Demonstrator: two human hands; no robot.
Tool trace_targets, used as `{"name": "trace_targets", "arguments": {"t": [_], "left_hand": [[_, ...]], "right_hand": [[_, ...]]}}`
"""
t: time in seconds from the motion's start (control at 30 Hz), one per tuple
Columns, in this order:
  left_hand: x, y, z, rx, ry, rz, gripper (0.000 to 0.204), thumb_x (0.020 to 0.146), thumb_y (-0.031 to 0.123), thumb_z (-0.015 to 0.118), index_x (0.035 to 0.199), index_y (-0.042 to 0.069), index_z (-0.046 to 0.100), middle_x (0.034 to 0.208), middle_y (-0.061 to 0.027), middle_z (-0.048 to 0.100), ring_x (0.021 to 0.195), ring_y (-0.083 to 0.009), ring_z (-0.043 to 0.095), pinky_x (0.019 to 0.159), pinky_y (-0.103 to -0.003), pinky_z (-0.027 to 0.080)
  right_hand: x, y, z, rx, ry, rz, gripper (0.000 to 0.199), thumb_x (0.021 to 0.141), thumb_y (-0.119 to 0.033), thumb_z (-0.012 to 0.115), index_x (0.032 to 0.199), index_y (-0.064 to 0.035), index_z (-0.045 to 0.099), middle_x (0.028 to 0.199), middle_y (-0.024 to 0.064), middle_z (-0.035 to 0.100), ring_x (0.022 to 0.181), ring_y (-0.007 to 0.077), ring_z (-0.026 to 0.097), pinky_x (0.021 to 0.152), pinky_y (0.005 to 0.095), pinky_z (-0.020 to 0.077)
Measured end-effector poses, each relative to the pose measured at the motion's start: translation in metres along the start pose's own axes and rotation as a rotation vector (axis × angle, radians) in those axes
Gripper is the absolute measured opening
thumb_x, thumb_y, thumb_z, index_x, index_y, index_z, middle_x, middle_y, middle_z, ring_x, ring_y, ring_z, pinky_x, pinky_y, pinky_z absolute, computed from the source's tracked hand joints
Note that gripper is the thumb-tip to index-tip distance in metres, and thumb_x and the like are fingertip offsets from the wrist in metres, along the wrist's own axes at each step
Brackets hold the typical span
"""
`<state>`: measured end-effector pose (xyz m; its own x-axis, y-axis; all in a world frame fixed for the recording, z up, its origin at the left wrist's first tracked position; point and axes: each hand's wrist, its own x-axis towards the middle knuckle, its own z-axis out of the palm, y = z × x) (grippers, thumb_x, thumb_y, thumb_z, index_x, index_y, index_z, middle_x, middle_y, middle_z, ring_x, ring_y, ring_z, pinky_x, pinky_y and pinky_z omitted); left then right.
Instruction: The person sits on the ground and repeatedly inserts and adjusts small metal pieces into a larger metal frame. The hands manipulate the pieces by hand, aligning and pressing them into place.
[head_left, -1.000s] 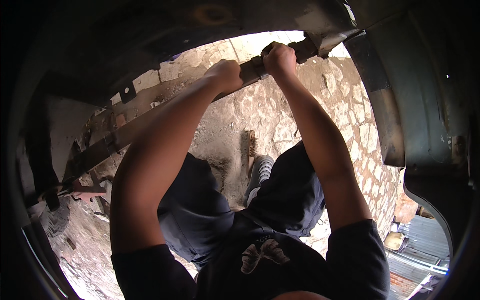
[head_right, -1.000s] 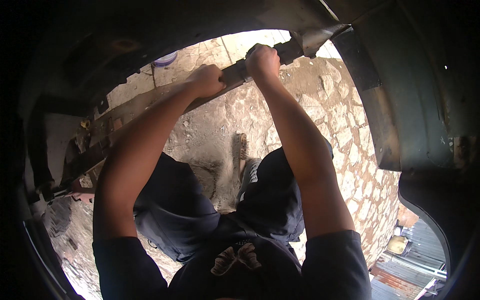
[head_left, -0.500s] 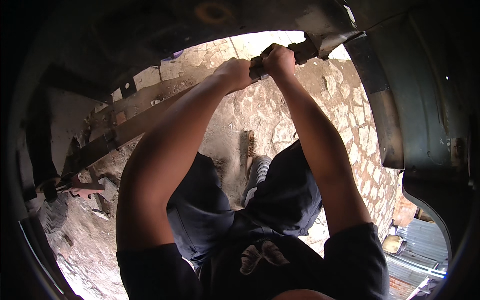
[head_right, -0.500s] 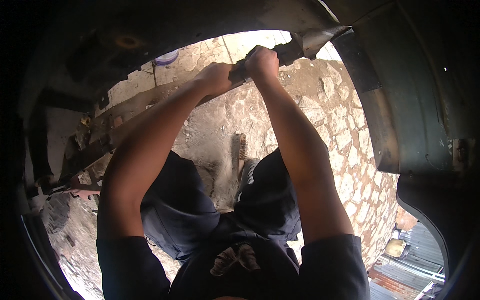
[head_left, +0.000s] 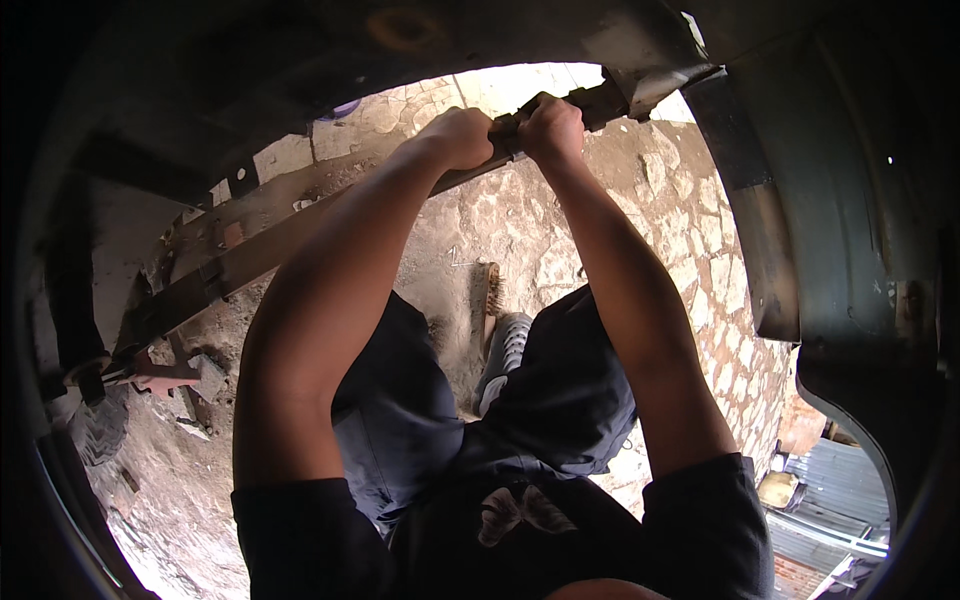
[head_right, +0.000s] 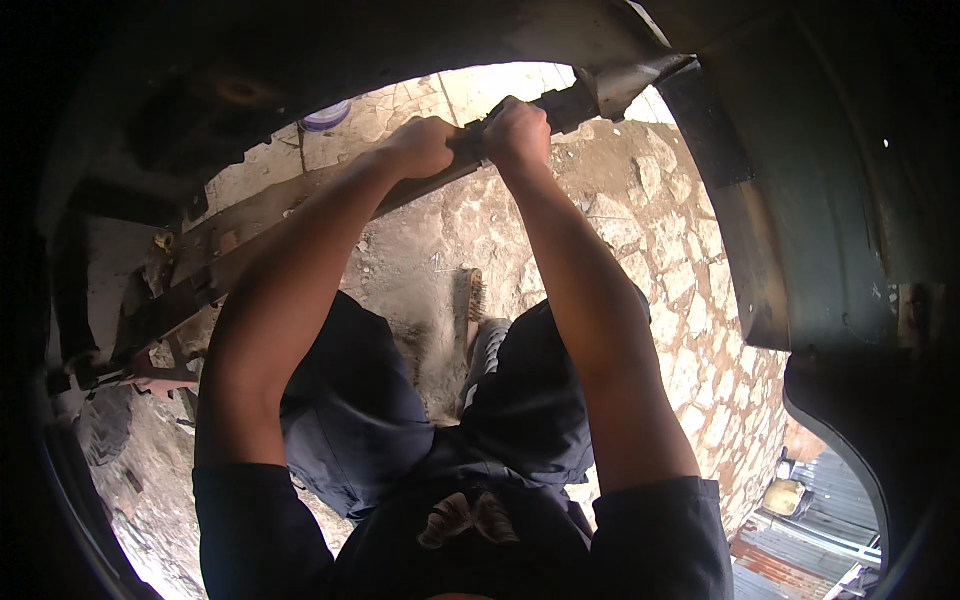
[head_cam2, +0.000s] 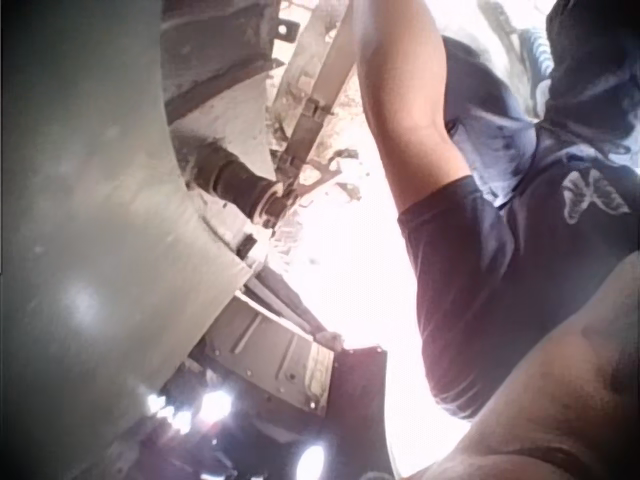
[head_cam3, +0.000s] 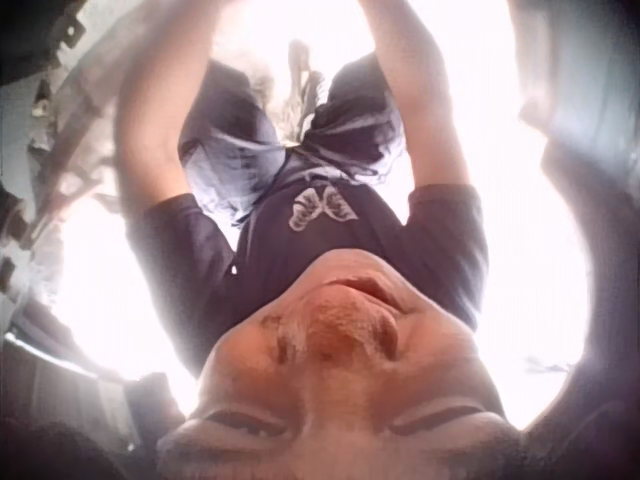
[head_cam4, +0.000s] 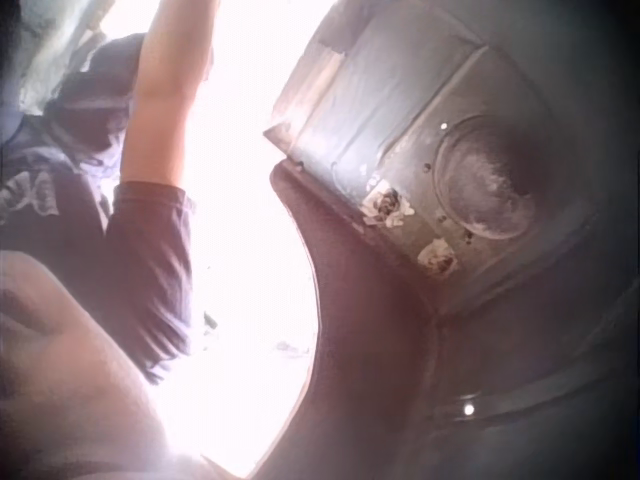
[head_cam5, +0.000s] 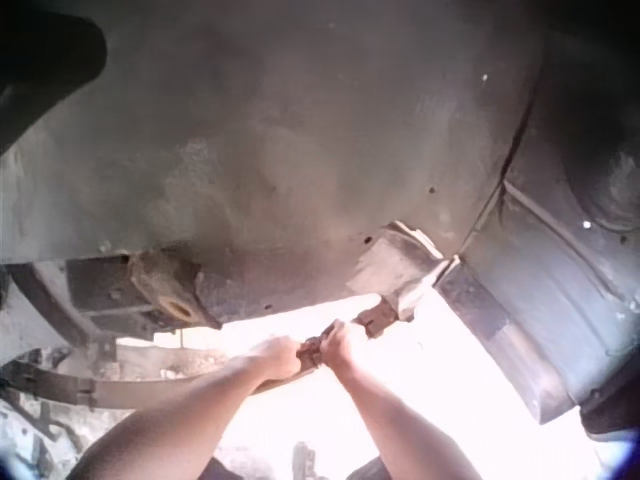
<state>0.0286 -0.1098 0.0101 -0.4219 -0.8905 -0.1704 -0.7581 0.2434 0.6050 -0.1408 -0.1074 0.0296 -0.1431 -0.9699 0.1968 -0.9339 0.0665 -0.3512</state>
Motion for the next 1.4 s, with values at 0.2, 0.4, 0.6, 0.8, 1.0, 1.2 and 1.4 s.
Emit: {"name": "trace_targets", "arguments": {"t": [0.2, 0.4, 0.6, 0.8, 1.0, 1.2, 1.4], "left_hand": [[0.001, 0.009, -0.005, 0.018, -0.001, 0.026, 0.041, 0.082, 0.014, 0.059, 0.119, 0.013, 0.076, 0.113, -0.0217, 0.074, 0.11, -0.0359, 0.07, 0.099, -0.044, 0.053], [0.0, 0.02, -0.001, 0.071, -0.036, -0.037, 0.043, 0.082, 0.014, 0.059, 0.122, 0.01, 0.074, 0.114, -0.0228, 0.073, 0.112, -0.038, 0.069, 0.099, -0.045, 0.053], [-0.018, 0.002, 0.0, 0.087, -0.038, 0.057, 0.057, 0.084, 0.013, 0.058, 0.14, 0.016, 0.062, 0.12, -0.0222, 0.071, 0.114, -0.0365, 0.068, 0.1, -0.045, 0.053], [-0.021, 0.006, -0.003, 0.006, -0.077, 0.001, 0.056, 0.083, 0.013, 0.061, 0.139, 0.015, 0.063, 0.119, -0.024, 0.071, 0.112, -0.0378, 0.069, 0.098, -0.046, 0.053], [-0.027, 0.017, -0.001, 0.084, -0.053, 0.003, 0.053, 0.084, 0.013, 0.062, 0.137, 0.015, 0.064, 0.114, -0.0252, 0.072, 0.111, -0.0382, 0.069, 0.097, -0.046, 0.054], [-0.006, 0.001, 0.003, -0.032, 0.109, 0.096, 0.051, 0.082, 0.017, 0.062, 0.133, 0.015, 0.068, 0.105, -0.0213, 0.075, 0.101, -0.0364, 0.072, 0.094, -0.044, 0.056], [-0.015, 0.025, 0.003, -0.03, 0.148, 0.054, 0.044, 0.082, 0.02, 0.062, 0.123, 0.009, 0.073, 0.104, -0.0219, 0.075, 0.1, -0.0374, 0.072, 0.093, -0.046, 0.056]], "right_hand": [[-0.013, 0.007, 0.001, -0.016, 0.048, -0.055, 0.021, 0.078, -0.013, 0.069, 0.094, 0.0008, 0.073, 0.1, 0.0256, 0.073, 0.097, 0.0425, 0.072, 0.089, 0.0487, 0.0571], [0.011, 0.0, 0.002, 0.053, -0.016, -0.023, 0.021, 0.082, -0.013, 0.067, 0.094, 0.0023, 0.072, 0.1, 0.0254, 0.073, 0.097, 0.0423, 0.072, 0.09, 0.0477, 0.057], [-0.017, 0.01, 0.003, 0.042, 0.01, -0.043, 0.023, 0.078, -0.014, 0.071, 0.093, 0.0034, 0.071, 0.103, 0.0262, 0.072, 0.099, 0.0433, 0.07, 0.09, 0.0495, 0.0558], [0.003, 0.01, 0.018, -0.01, 0.154, -0.126, 0.017, 0.081, -0.016, 0.074, 0.089, -0.0013, 0.073, 0.088, 0.0219, 0.073, 0.087, 0.0404, 0.072, 0.082, 0.0479, 0.0571], [0.005, 0.011, 0.018, -0.009, 0.103, -0.049, 0.02, 0.083, -0.018, 0.074, 0.094, -0.0011, 0.072, 0.092, 0.0227, 0.073, 0.091, 0.0421, 0.071, 0.085, 0.0492, 0.0568], [-0.025, 0.02, 0.006, 0.06, 0.134, -0.097, 0.023, 0.085, -0.021, 0.076, 0.094, -0.0004, 0.073, 0.095, 0.0224, 0.073, 0.093, 0.0418, 0.07, 0.086, 0.0485, 0.0548], [0.001, 0.007, 0.011, 0.047, 0.049, -0.068, 0.016, 0.085, -0.013, 0.066, 0.095, -0.0027, 0.074, 0.1, 0.023, 0.073, 0.097, 0.0434, 0.07, 0.089, 0.0507, 0.0561]]}}
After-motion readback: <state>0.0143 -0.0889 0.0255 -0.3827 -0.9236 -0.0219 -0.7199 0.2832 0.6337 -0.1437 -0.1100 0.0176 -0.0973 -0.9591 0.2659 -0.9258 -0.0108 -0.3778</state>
